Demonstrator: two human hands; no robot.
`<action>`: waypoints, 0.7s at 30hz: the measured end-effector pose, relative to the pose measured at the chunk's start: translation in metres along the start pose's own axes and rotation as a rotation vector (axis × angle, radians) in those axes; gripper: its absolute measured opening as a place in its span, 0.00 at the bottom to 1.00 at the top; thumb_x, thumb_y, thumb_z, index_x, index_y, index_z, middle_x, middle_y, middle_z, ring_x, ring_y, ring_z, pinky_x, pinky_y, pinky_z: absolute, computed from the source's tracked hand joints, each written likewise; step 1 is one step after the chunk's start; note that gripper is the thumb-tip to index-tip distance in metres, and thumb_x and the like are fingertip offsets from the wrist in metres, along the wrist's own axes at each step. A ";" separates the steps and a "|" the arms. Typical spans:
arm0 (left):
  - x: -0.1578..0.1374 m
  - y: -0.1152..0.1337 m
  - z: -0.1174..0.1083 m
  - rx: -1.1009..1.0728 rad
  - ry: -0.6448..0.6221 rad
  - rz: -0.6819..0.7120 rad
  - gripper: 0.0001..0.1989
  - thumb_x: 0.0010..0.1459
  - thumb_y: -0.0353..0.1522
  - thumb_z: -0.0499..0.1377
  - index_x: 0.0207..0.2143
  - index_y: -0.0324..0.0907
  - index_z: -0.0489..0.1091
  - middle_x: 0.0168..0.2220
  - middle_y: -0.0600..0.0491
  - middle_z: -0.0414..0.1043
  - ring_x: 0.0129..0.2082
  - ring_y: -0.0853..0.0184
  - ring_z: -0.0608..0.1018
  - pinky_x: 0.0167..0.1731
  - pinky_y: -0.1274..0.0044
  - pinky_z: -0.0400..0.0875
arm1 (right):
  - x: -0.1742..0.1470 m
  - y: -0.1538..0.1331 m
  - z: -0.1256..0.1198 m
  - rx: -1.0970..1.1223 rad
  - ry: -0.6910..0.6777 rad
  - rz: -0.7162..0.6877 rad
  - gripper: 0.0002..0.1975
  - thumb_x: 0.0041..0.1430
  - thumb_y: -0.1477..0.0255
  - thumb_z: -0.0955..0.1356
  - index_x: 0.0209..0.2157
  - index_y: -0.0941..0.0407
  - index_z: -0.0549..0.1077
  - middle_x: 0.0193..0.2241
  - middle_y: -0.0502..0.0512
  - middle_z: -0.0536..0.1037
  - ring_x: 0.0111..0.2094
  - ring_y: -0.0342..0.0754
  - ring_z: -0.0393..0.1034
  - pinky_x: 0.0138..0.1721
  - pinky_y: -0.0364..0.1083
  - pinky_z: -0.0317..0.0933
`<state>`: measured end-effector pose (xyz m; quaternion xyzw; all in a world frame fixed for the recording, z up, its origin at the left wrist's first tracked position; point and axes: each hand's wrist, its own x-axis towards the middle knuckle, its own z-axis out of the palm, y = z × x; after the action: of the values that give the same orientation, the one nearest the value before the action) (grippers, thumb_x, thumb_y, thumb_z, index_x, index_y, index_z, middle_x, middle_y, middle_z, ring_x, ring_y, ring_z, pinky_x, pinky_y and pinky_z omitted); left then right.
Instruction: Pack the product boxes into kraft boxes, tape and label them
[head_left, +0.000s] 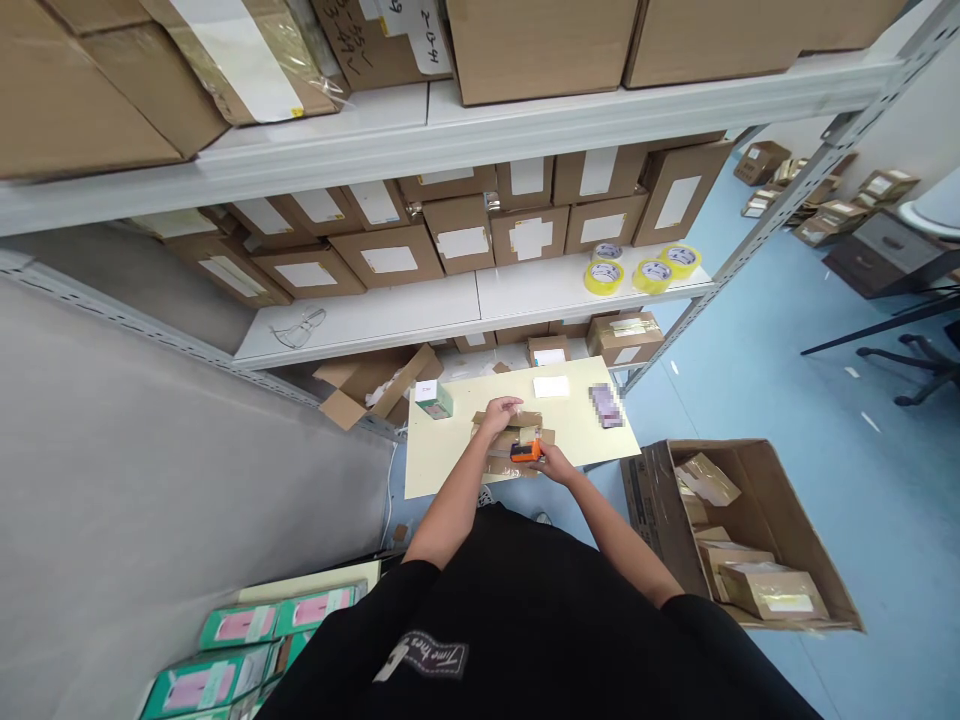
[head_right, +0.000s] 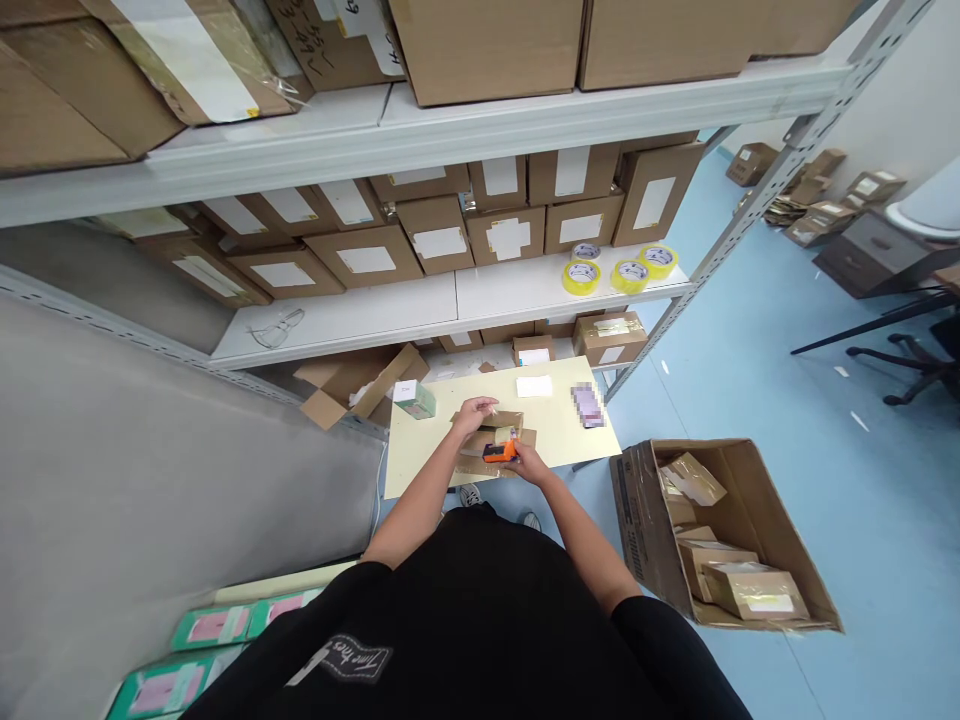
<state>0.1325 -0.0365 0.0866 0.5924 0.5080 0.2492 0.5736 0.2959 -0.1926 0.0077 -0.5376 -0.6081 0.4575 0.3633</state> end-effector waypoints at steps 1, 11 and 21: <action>-0.002 0.003 -0.008 -0.071 0.034 0.039 0.14 0.53 0.31 0.66 0.43 0.39 0.82 0.41 0.48 0.83 0.39 0.65 0.79 0.47 0.72 0.73 | 0.000 0.000 0.000 0.010 0.003 0.004 0.19 0.56 0.60 0.75 0.46 0.54 0.76 0.45 0.58 0.82 0.45 0.58 0.76 0.50 0.55 0.68; -0.026 0.026 -0.033 -0.260 -0.008 0.128 0.20 0.46 0.36 0.72 0.42 0.39 0.80 0.36 0.50 0.80 0.37 0.66 0.77 0.47 0.71 0.72 | -0.001 -0.001 0.002 0.008 0.024 0.018 0.19 0.53 0.59 0.75 0.41 0.55 0.74 0.39 0.57 0.81 0.40 0.57 0.75 0.46 0.54 0.68; -0.026 0.039 -0.025 -0.185 -0.015 0.191 0.22 0.42 0.32 0.72 0.43 0.38 0.79 0.35 0.53 0.75 0.36 0.69 0.77 0.42 0.75 0.72 | -0.003 -0.045 -0.003 0.002 0.136 -0.142 0.09 0.55 0.66 0.72 0.36 0.55 0.74 0.35 0.53 0.78 0.36 0.51 0.71 0.42 0.49 0.69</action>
<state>0.1139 -0.0421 0.1360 0.5843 0.4198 0.3442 0.6032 0.2847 -0.1950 0.0516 -0.5226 -0.6181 0.3938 0.4356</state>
